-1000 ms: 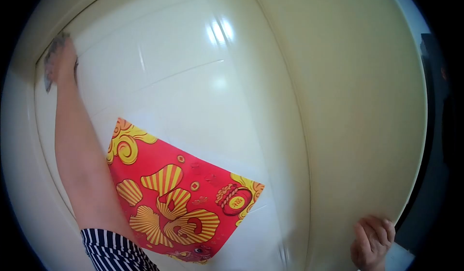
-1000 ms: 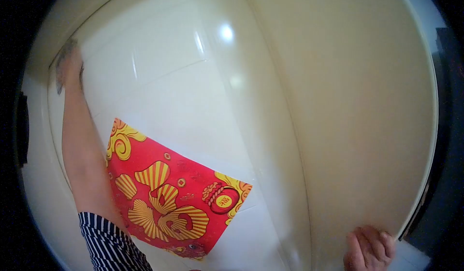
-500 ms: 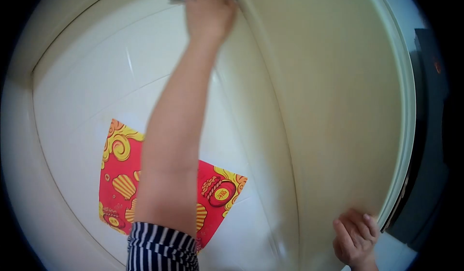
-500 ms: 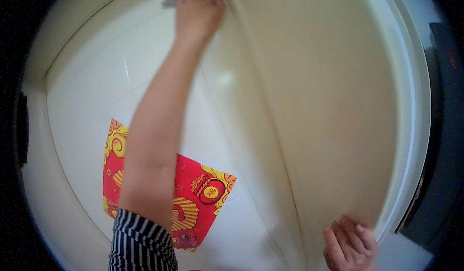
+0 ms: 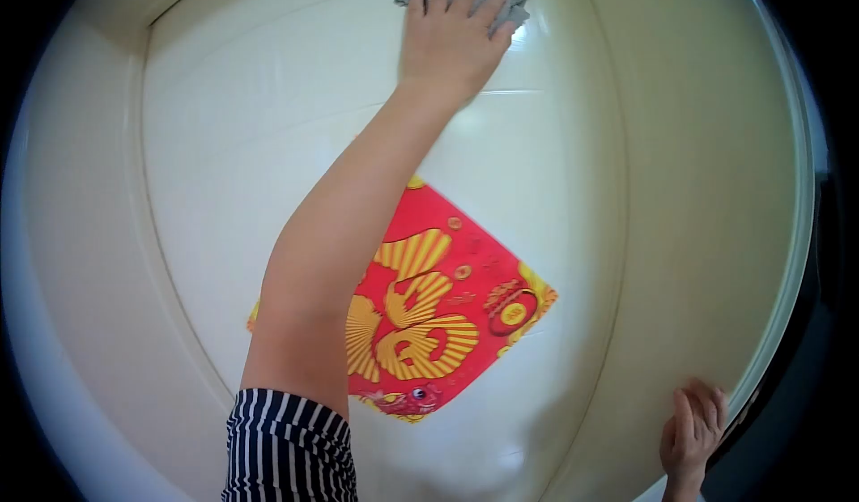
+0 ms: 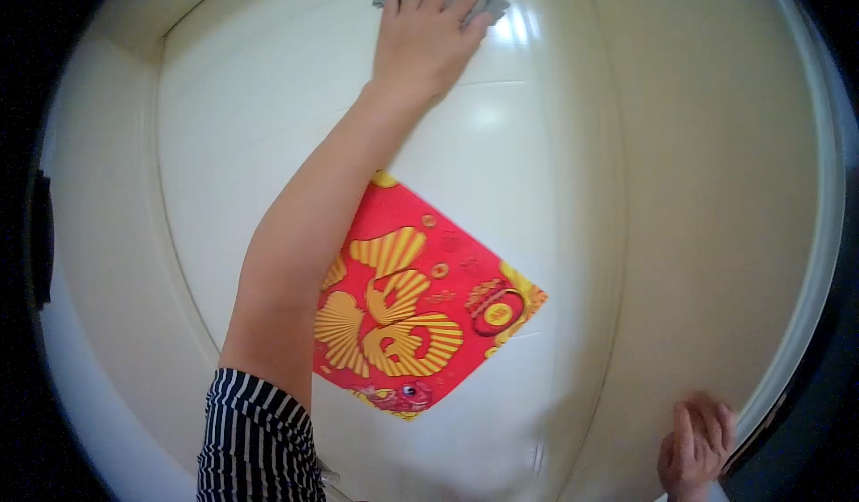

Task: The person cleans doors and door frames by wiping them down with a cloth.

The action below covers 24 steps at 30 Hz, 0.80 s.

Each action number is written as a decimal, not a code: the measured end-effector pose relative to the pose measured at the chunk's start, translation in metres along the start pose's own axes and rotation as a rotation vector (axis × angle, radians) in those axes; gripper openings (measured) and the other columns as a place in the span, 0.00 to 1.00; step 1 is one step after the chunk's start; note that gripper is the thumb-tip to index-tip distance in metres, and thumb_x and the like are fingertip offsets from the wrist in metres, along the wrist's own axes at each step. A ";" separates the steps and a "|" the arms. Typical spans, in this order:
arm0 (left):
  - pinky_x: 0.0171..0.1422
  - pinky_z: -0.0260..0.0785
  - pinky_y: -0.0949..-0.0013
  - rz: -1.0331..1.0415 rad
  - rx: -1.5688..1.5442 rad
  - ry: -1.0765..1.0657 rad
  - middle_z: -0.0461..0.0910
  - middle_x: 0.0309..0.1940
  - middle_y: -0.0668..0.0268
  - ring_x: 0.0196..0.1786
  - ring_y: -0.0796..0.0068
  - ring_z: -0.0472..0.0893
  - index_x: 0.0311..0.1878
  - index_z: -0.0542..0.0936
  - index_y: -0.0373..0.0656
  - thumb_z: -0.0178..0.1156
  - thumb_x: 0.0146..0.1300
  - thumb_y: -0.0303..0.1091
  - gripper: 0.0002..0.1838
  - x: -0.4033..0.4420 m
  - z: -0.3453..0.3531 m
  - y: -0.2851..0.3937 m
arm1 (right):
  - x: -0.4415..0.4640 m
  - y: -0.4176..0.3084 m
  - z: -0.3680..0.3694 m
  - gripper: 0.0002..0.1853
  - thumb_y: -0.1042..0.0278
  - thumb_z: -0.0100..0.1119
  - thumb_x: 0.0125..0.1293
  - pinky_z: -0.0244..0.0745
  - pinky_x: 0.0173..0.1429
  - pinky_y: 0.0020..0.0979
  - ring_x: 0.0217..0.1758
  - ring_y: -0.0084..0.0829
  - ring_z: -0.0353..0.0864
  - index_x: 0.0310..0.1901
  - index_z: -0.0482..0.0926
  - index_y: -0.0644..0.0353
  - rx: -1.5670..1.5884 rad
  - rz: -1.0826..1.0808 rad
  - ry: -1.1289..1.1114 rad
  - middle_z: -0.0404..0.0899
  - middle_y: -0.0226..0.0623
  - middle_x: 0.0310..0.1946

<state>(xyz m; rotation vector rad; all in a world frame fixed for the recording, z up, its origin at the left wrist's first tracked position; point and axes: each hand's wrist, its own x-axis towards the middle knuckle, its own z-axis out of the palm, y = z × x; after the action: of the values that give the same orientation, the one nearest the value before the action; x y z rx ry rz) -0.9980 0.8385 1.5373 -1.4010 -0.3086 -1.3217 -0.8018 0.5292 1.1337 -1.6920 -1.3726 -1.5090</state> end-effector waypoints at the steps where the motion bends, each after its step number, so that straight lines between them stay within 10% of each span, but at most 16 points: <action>1: 0.81 0.41 0.52 -0.017 0.042 0.018 0.58 0.76 0.57 0.78 0.55 0.53 0.73 0.66 0.46 0.36 0.76 0.52 0.30 -0.009 -0.004 -0.019 | -0.003 0.002 0.003 0.22 0.86 0.51 0.49 0.63 0.71 0.50 0.55 0.46 0.80 0.48 0.78 0.65 0.011 -0.017 0.005 0.82 0.47 0.43; 11: 0.82 0.39 0.50 -0.405 0.267 -0.169 0.54 0.77 0.53 0.80 0.53 0.49 0.76 0.60 0.47 0.38 0.77 0.46 0.28 -0.115 -0.086 -0.212 | -0.009 -0.008 0.009 0.17 0.83 0.52 0.56 0.62 0.73 0.52 0.58 0.49 0.77 0.49 0.77 0.67 -0.155 0.049 0.004 0.81 0.48 0.47; 13: 0.76 0.55 0.49 -0.279 0.441 0.038 0.65 0.72 0.56 0.73 0.51 0.64 0.74 0.65 0.50 0.36 0.76 0.51 0.28 -0.133 -0.074 -0.246 | -0.009 -0.006 0.012 0.17 0.83 0.52 0.56 0.62 0.73 0.52 0.59 0.49 0.76 0.49 0.77 0.67 -0.193 0.018 0.037 0.80 0.48 0.48; 17: 0.80 0.41 0.46 -0.508 0.333 -0.010 0.56 0.78 0.59 0.79 0.52 0.52 0.77 0.61 0.56 0.36 0.74 0.60 0.33 -0.196 -0.084 -0.335 | -0.011 -0.006 0.006 0.16 0.83 0.51 0.57 0.62 0.72 0.52 0.59 0.48 0.77 0.48 0.77 0.67 -0.178 0.010 0.013 0.81 0.48 0.46; 24: 0.80 0.40 0.46 -0.730 0.282 0.010 0.55 0.78 0.57 0.79 0.49 0.51 0.77 0.61 0.55 0.33 0.74 0.61 0.34 -0.196 -0.103 -0.285 | -0.010 -0.006 0.007 0.17 0.82 0.50 0.56 0.60 0.74 0.51 0.59 0.48 0.77 0.48 0.78 0.66 -0.191 0.018 0.016 0.82 0.49 0.46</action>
<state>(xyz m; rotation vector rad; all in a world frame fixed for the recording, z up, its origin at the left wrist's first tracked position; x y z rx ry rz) -1.3411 0.9430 1.4991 -1.0700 -1.0294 -1.7775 -0.8025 0.5338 1.1209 -1.7961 -1.2351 -1.6848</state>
